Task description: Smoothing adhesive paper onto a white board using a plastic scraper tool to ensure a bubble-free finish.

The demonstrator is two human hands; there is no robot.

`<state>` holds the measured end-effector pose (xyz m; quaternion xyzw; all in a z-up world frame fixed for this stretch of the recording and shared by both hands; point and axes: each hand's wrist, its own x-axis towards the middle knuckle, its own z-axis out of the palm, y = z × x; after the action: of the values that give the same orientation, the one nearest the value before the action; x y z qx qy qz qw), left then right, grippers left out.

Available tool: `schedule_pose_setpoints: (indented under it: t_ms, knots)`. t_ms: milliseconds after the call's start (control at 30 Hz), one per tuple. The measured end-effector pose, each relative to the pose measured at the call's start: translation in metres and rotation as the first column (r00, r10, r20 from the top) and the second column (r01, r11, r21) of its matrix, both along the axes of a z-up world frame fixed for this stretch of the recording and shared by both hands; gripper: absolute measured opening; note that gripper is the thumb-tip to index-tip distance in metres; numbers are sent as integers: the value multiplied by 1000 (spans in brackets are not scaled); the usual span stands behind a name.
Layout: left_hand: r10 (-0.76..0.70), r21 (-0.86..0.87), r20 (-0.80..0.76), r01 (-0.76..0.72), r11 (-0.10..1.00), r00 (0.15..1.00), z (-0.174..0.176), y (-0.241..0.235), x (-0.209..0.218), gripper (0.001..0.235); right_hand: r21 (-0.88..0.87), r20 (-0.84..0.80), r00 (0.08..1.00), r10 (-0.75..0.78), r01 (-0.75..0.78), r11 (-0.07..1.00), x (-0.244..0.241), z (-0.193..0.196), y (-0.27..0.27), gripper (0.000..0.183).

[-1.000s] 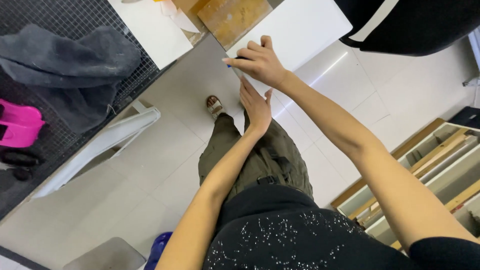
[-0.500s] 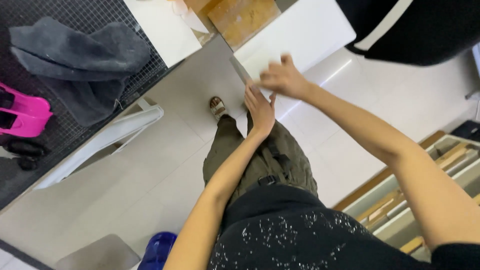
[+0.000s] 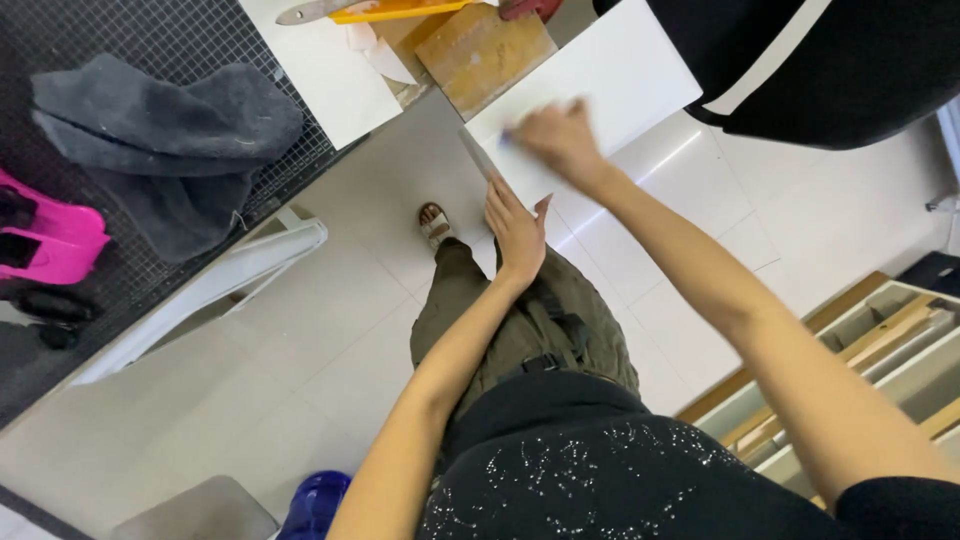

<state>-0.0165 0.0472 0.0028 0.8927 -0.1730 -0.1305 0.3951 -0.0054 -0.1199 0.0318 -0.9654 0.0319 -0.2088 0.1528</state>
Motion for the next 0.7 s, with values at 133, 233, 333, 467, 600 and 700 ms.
schedule_pose_setpoints:
  t_ms: [133, 233, 333, 467, 600, 700]
  knots:
    - [-1, -43, -32, 0, 999, 999, 7, 1, 1, 92, 57, -115, 739, -664, 672, 738, 30, -14, -13, 45]
    - [10, 69, 3, -10, 998, 1000, -8, 1, -6, 96, -3, -89, 809, -581, 583, 812, 40, -23, 63, 40]
    - [-73, -1, 90, 73, 997, 993, -15, 2, -1, 96, -91, -53, 896, -440, 435, 896, 48, -34, 68, 35]
    - [2, 53, 119, -8, 999, 993, -28, 1, -8, 98, -89, -19, 695, -718, 715, 694, 40, -51, -12, 44]
    - [-50, 341, 320, -66, 938, 946, -48, -10, -8, 78, -37, 5, 907, -422, 422, 906, 47, 2, 125, 56]
    - [-183, 610, 450, -151, 777, 874, -52, -6, -16, 52, -147, -51, 950, -309, 299, 943, 33, -18, 81, 41]
